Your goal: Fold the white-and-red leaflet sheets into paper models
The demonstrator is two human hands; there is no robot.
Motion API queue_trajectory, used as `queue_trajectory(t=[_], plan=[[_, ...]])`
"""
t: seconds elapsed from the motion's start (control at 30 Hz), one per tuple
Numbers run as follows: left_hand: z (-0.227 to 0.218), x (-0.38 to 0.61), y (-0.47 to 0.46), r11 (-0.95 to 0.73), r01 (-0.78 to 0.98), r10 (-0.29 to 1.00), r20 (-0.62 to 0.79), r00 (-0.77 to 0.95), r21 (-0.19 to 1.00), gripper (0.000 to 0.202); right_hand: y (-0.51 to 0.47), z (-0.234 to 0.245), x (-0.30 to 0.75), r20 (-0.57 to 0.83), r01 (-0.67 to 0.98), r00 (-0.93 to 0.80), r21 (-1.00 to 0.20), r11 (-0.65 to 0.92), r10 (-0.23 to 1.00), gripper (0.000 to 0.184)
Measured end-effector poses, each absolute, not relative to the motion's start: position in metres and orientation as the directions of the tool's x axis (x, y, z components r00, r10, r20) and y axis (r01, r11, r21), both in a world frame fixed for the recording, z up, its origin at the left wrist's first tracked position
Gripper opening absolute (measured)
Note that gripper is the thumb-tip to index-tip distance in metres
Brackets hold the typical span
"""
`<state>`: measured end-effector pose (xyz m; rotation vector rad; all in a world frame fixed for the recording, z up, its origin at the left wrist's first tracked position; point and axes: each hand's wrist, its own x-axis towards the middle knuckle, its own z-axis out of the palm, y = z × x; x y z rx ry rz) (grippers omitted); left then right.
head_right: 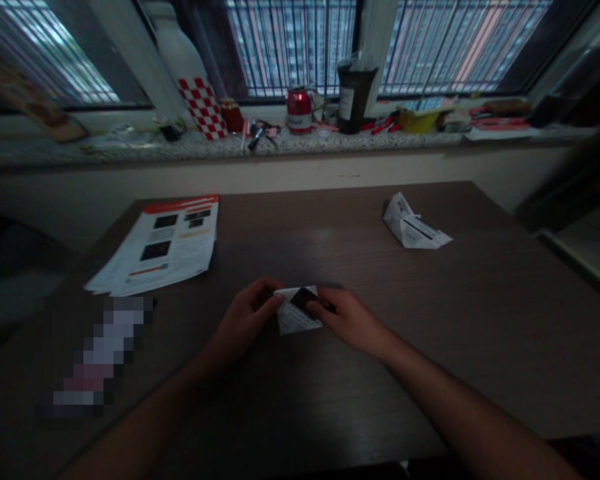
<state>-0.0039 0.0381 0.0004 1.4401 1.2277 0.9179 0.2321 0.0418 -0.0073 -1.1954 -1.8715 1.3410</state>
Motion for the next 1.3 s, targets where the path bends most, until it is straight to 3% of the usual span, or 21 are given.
queue_trajectory(t=[0.4,0.6,0.8,1.3], plan=[[-0.001,-0.003,0.04,-0.04,0.335,0.986,-0.018,0.168,0.941,0.026,0.043,-0.007,0.235,-0.055,0.36,-0.502,-0.921,0.15,0.863,0.032],[0.001,-0.004,0.04,-0.045,0.341,0.98,-0.024,0.196,0.939,0.025,0.043,-0.012,0.235,-0.06,0.289,-0.507,-0.952,0.103,0.86,0.032],[-0.001,0.0,0.038,-0.033,0.32,0.968,-0.05,0.247,0.947,0.025,0.042,-0.008,0.232,-0.1,0.202,-0.452,-0.979,-0.008,0.886,0.045],[-0.003,0.001,0.035,-0.12,0.365,0.934,-0.02,0.357,0.923,0.02,0.038,-0.004,0.229,-0.05,0.255,-0.46,-0.964,0.078,0.887,0.036]])
